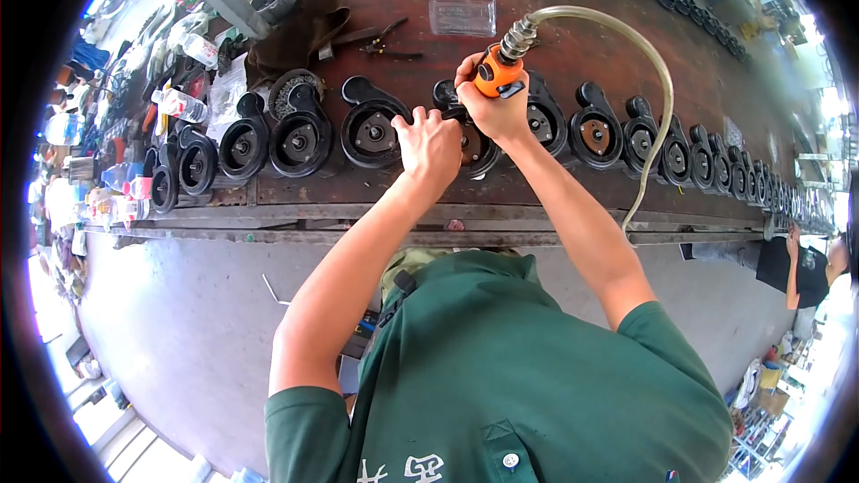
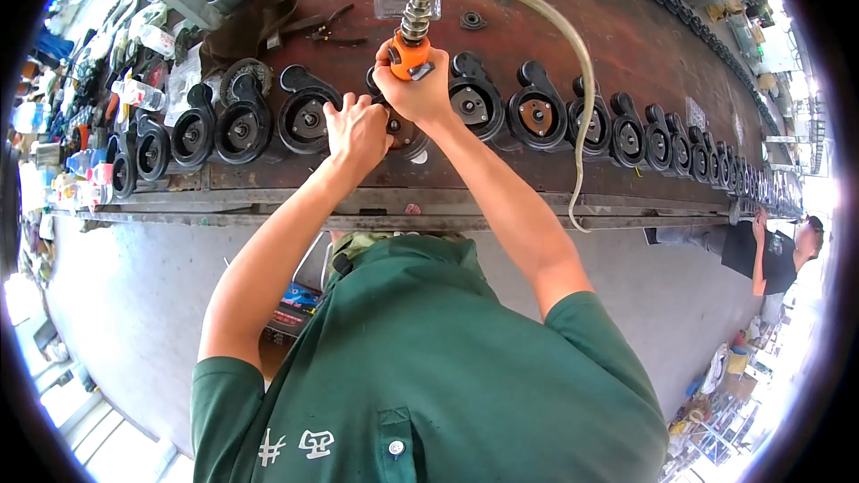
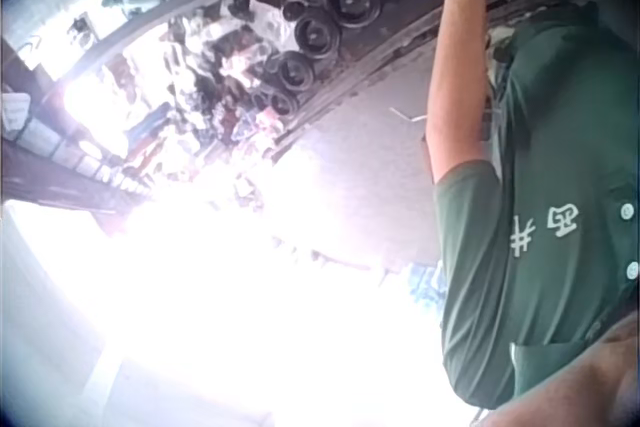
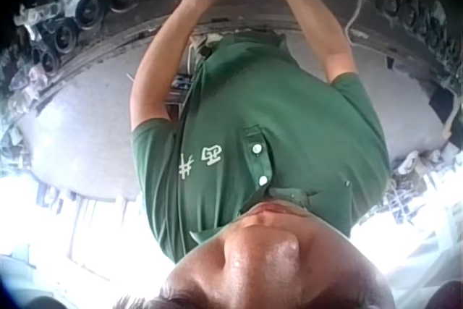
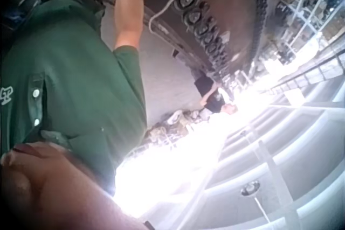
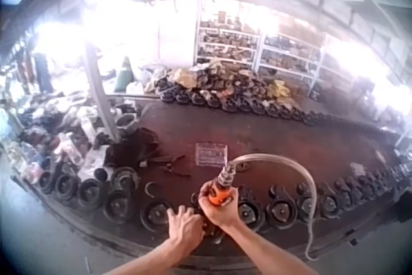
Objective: The person wipes mechanical parts with a cloth and uses a pneumatic tool to drive screws into the components at a workbench.
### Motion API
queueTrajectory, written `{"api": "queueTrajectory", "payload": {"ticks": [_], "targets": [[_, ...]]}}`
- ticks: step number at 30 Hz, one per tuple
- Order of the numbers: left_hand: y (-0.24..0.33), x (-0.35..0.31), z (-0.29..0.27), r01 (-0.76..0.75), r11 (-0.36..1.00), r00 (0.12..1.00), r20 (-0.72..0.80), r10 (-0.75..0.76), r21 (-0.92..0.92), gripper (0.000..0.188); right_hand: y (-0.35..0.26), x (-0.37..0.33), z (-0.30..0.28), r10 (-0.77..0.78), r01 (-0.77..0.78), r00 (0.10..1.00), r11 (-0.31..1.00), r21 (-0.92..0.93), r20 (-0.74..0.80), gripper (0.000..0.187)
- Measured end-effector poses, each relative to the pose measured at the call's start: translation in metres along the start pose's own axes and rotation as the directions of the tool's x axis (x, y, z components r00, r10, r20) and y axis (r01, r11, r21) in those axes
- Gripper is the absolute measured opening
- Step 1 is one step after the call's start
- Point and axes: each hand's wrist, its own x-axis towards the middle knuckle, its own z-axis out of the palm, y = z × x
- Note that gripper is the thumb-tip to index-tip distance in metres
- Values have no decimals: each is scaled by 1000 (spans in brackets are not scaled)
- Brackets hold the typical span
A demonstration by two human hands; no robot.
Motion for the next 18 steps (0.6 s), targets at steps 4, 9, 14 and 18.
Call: {"api": "queueTrajectory", "payload": {"ticks": [4,9,14,18], "targets": [[-1,-2,3,4,1000,1000,-20,-4,-3,28,-21,1,11,41,-37,998,997,64,-51,16],[-2,-4,7,7,1000,997,-76,-8,-21,26,-41,-17,6,125,-108,988,977,182,-86,18],[0,-3,9,14,1000,996,-85,-14,5,24,-46,-46,-5,203,-178,972,964,198,-115,20],[0,-2,10,22,999,996,-82,-20,25,23,-46,-51,-8,201,-177,972,966,188,-120,21]]}}
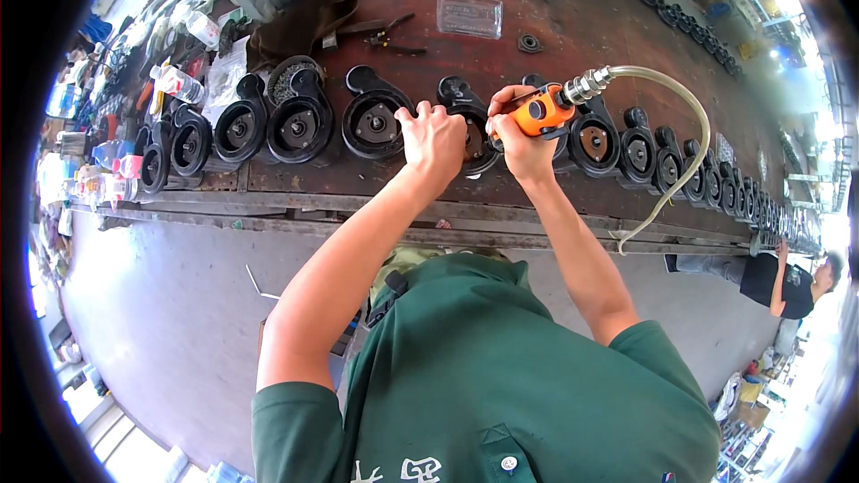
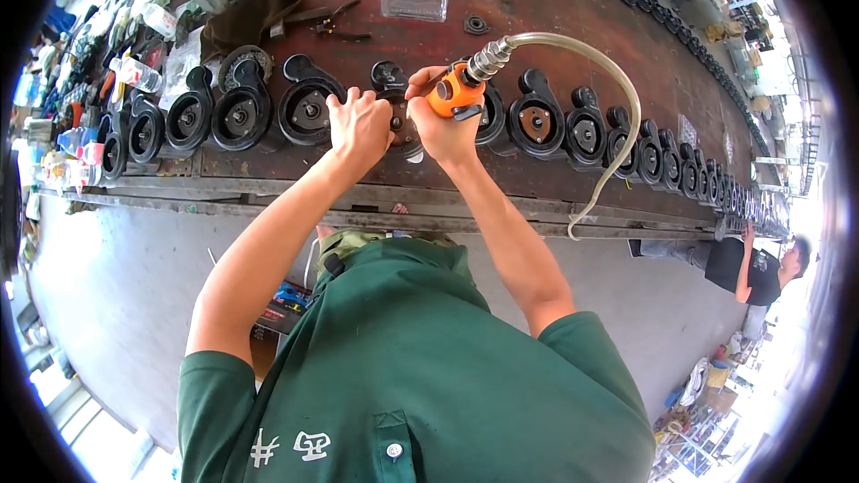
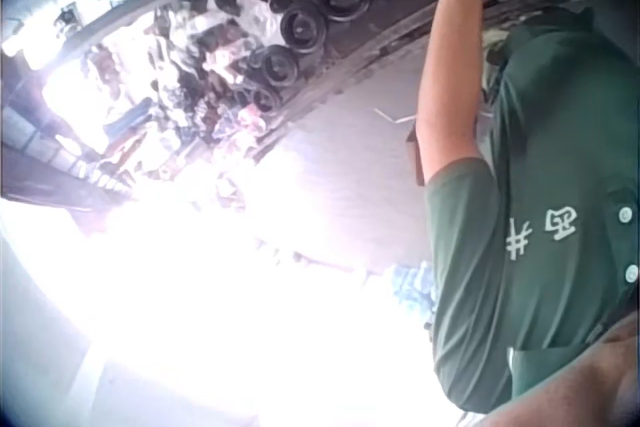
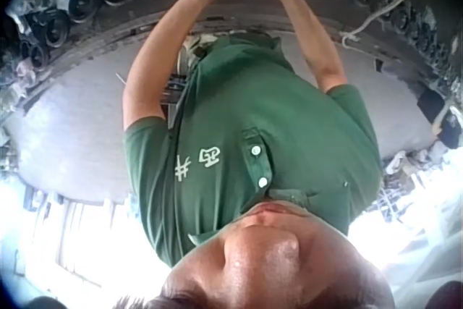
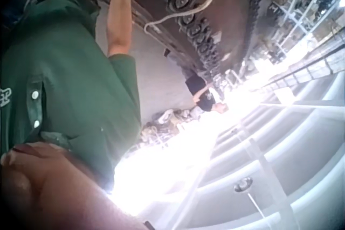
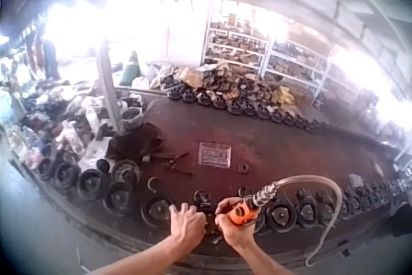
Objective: The person wipes mechanical parts with a cloth and uses a pneumatic tool to drive screws into the components at a workbench.
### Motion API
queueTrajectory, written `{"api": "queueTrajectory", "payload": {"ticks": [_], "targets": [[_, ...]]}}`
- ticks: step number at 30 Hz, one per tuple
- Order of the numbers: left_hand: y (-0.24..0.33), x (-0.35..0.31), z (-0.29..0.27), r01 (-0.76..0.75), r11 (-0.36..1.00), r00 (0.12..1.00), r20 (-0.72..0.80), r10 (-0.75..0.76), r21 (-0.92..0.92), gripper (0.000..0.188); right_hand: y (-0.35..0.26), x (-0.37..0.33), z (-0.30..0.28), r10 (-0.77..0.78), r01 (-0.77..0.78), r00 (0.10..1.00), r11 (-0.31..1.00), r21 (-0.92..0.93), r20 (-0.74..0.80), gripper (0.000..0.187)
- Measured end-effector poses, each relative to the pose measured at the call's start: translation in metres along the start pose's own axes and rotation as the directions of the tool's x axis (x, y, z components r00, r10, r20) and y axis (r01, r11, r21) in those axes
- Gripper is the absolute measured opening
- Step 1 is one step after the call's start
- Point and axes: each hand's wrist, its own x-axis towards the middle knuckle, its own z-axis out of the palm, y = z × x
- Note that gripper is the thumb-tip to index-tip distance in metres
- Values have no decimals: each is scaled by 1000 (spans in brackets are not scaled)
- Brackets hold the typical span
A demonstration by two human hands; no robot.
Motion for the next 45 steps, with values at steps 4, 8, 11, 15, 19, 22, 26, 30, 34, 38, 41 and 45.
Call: {"api": "queueTrajectory", "payload": {"ticks": [4,8,11,15,19,22,26,30,34,38,41,45], "targets": [[-1,-1,-2,-10,1000,1000,-9,10,-10,23,3,-1,-1,-1,1,1000,1000,1,-9,22],[-1,-2,-5,-17,999,1000,-2,17,-27,23,9,0,-2,-15,15,1000,1000,-7,-9,22],[-3,-2,-4,-22,999,1000,3,22,-33,23,9,0,-5,-18,19,1000,999,-43,20,21],[-3,-2,-4,-20,999,1000,-7,19,-27,24,13,0,-7,-32,36,998,998,-59,57,21],[-3,-1,-5,-18,1000,1000,11,18,-24,24,18,-2,-5,-44,44,999,999,6,31,23],[-3,-1,-4,0,1000,1000,6,0,-23,24,17,-4,-3,-41,40,999,999,24,35,23],[-3,-1,-2,-10,999,1000,-20,10,-31,24,16,-4,-4,-36,37,998,999,-20,51,23],[-3,-1,-1,-7,999,999,-35,6,-38,24,21,-7,-3,-66,67,995,998,-12,69,22],[-3,-1,0,-10,1000,999,-32,10,-25,24,22,-10,1,-78,81,994,996,-41,72,21],[-5,-2,-6,-9,996,1000,-21,8,-85,22,19,-9,3,-82,93,991,990,-108,102,20],[-10,-9,-11,-49,976,987,-160,15,-212,24,18,-5,3,-68,75,994,994,-78,88,21],[4,-60,-15,-28,860,880,-421,-221,-510,43,16,-12,4,-86,96,994,984,-149,67,20]]}}
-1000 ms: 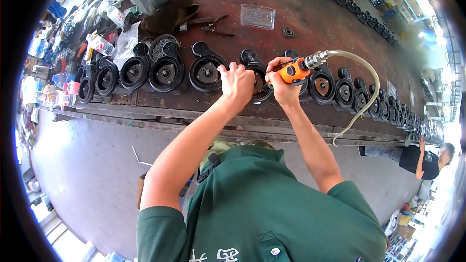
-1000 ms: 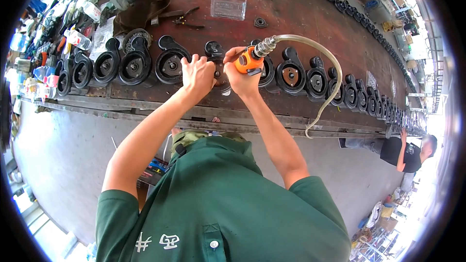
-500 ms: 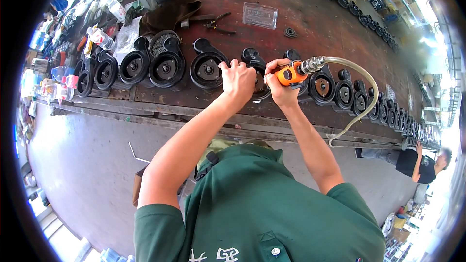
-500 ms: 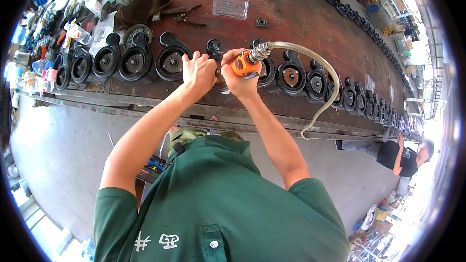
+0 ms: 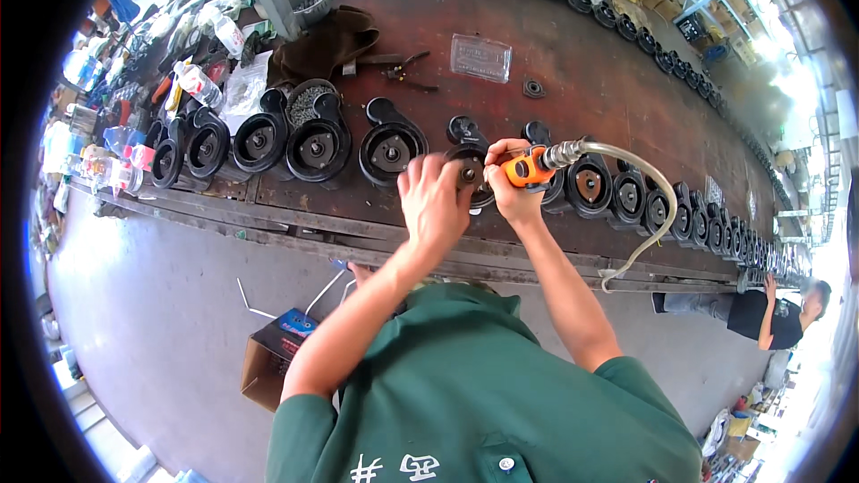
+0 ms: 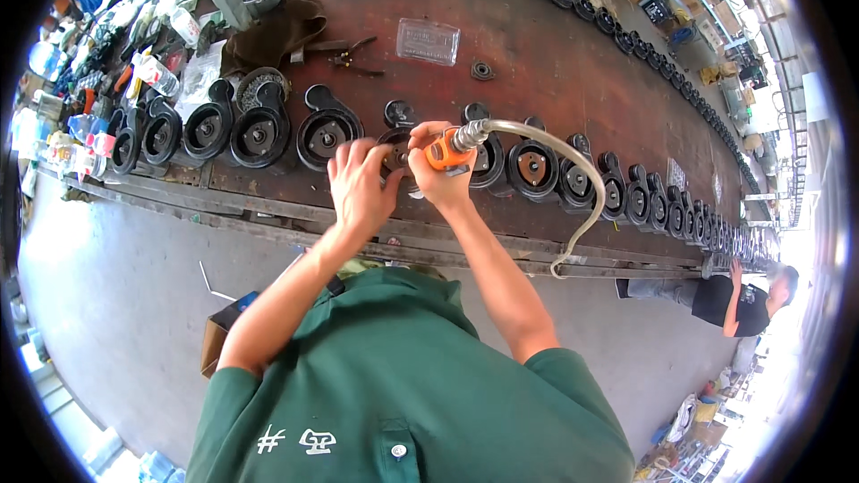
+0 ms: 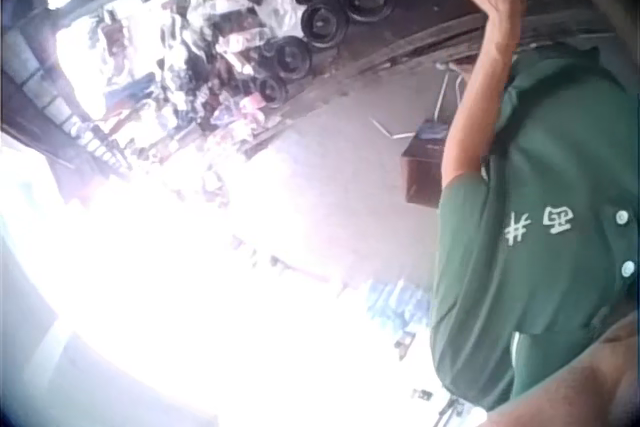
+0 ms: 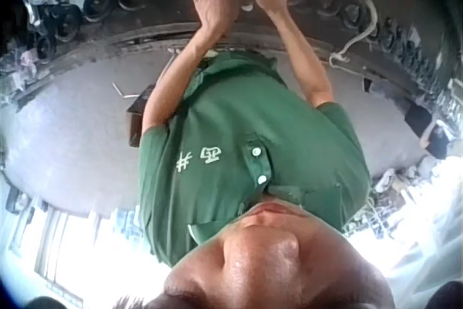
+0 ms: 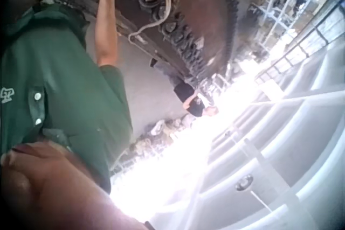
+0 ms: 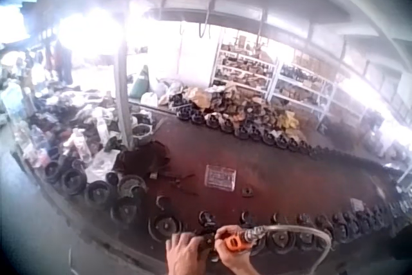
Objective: The person wipes mechanical parts with a cloth and uses a pneumatic tool to drive screws into the components at a workbench.
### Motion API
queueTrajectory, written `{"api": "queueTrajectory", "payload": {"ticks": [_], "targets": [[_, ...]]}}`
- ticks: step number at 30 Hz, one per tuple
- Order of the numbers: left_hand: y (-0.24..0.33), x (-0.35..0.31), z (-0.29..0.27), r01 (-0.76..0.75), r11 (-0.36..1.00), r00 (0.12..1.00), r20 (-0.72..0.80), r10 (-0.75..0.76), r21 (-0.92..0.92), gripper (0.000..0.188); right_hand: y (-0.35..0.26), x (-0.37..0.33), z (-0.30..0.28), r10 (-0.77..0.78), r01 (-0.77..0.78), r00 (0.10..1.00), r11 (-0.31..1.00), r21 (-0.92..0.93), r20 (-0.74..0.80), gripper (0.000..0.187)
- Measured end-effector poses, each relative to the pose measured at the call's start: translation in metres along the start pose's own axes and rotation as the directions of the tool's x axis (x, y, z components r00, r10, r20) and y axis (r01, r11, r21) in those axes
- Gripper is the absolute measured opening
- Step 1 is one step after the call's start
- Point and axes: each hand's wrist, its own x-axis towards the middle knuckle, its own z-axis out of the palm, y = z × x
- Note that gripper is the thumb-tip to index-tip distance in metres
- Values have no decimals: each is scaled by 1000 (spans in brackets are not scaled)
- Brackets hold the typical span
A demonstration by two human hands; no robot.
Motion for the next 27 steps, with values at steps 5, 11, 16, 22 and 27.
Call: {"api": "queueTrajectory", "payload": {"ticks": [5,11,16,22,27], "targets": [[-5,-38,30,753,399,651,501,-571,-523,58,0,4,7,33,-35,999,996,87,27,20],[-34,-18,73,778,152,583,610,-536,-610,59,5,7,1,-35,35,997,999,-6,71,22],[-20,-11,72,697,287,669,453,-589,-657,52,1,3,4,-68,74,995,993,-88,70,24],[-32,-14,80,682,301,689,447,-571,-667,48,2,19,29,-29,20,994,996,84,106,25],[-24,-11,69,691,321,687,450,-570,-648,51,8,23,34,-28,17,996,992,127,86,26]]}}
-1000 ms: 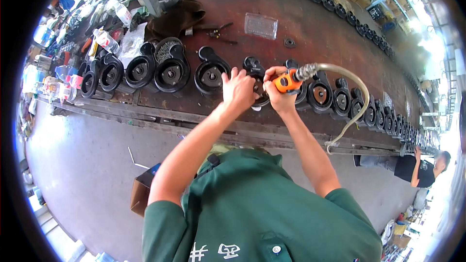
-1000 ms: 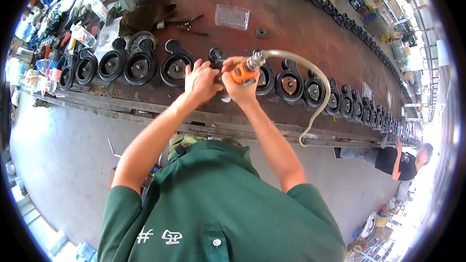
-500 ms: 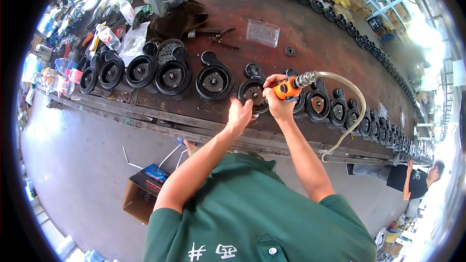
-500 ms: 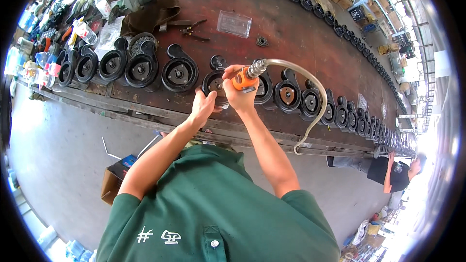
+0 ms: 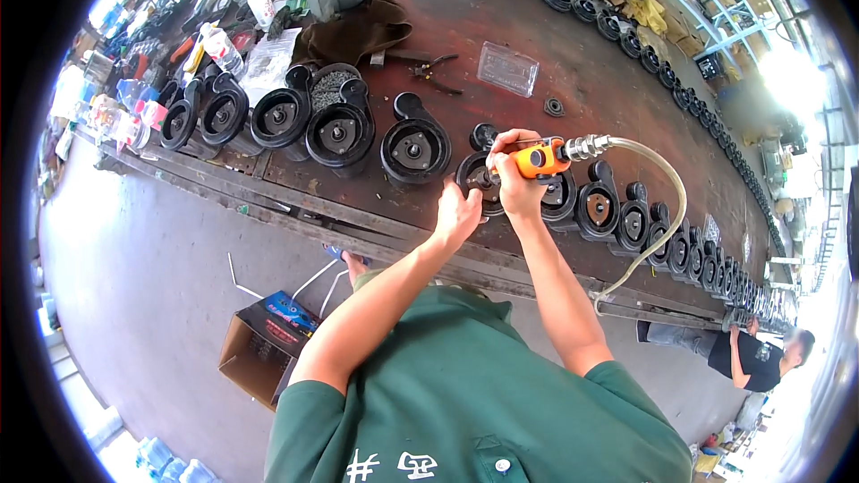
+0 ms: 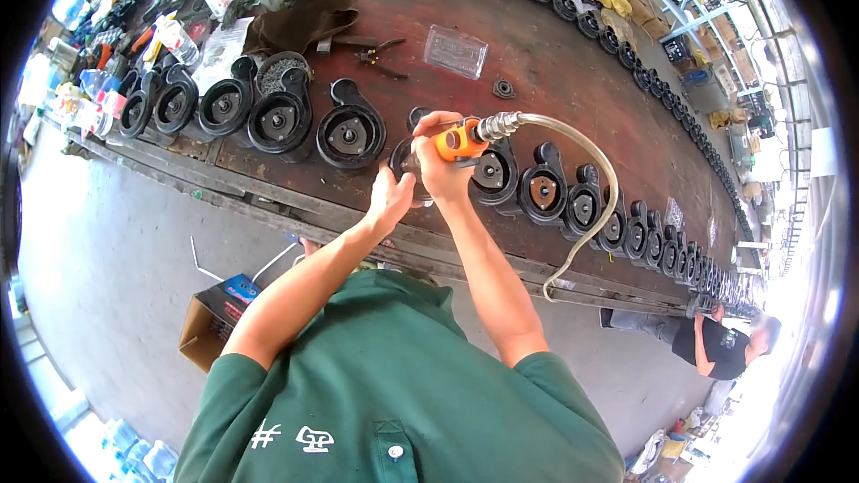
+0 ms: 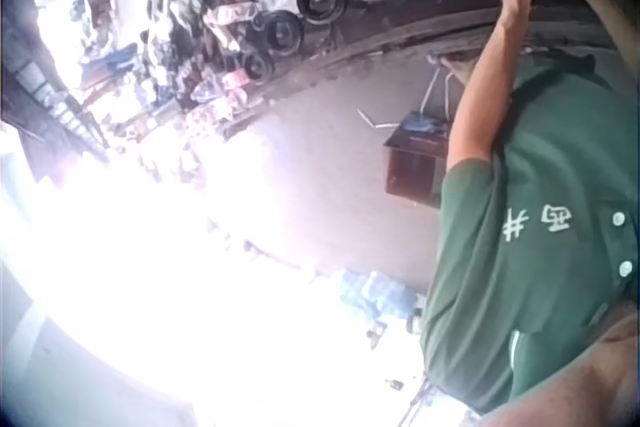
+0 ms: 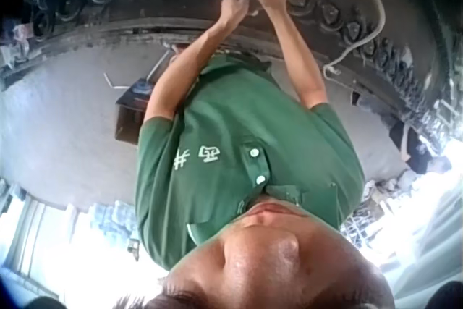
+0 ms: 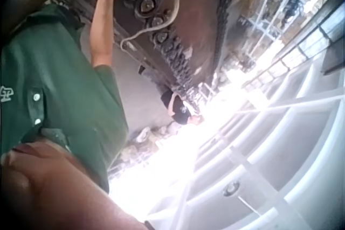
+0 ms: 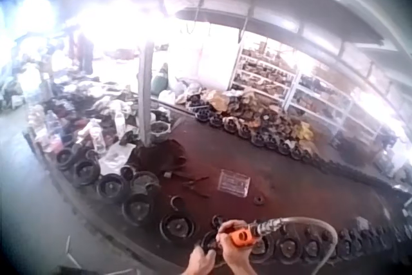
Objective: The person wipes mechanical parts with a cloth and uses a pneumatic tool to drive screws into the components at a workbench.
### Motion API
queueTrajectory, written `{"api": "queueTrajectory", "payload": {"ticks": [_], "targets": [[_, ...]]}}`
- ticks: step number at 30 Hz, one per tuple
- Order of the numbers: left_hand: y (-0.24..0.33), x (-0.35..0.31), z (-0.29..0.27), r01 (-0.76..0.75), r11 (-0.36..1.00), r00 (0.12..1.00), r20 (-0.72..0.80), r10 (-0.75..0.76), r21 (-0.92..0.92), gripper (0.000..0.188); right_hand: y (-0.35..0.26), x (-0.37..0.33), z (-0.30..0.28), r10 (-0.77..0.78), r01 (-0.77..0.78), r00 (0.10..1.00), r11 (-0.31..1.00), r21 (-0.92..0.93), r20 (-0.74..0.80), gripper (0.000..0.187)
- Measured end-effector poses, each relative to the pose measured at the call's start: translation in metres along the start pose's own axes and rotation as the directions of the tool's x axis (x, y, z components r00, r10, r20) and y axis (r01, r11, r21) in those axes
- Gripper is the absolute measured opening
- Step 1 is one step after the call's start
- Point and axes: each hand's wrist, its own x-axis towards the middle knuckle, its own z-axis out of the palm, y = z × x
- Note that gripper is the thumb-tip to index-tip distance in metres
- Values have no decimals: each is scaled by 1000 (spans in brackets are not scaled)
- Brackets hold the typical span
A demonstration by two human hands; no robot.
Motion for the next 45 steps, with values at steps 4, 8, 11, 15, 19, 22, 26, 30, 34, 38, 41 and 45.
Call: {"api": "queueTrajectory", "payload": {"ticks": [4,8,11,15,19,22,26,30,34,38,41,45], "targets": [[0,-1,-1,-16,1000,1000,-3,16,10,54,6,4,2,-6,7,1000,1000,-9,29,25],[-11,8,-1,-27,997,1000,2,27,71,55,11,6,-1,11,-12,1000,1000,10,25,23],[-13,8,-1,-57,995,998,-16,58,77,52,9,6,-1,24,-24,999,1000,20,27,23],[-15,9,0,-65,996,998,-15,66,61,50,10,5,3,28,-27,997,1000,-16,72,25],[-17,11,0,-61,997,998,-24,63,49,50,7,6,16,-50,62,985,996,-70,167,23],[-11,5,0,-74,996,997,-34,75,48,49,13,6,15,-3,17,981,998,-68,196,24],[-7,4,2,-25,996,998,-60,31,89,49,13,9,13,-43,64,975,994,-90,218,22],[-5,4,3,6,996,997,-78,0,84,49,13,8,15,1,13,980,997,-70,201,22],[-23,13,4,-13,991,995,-101,27,130,50,13,7,16,-2,20,978,996,-84,209,23],[-27,15,6,-12,982,993,-111,33,188,52,16,8,15,-53,66,979,996,-63,195,23],[-20,12,6,-27,987,996,-81,40,159,54,13,8,15,-15,27,989,996,-82,147,24],[-17,8,3,4,997,998,-67,1,83,56,2,8,24,34,-34,998,999,-1,44,19]]}}
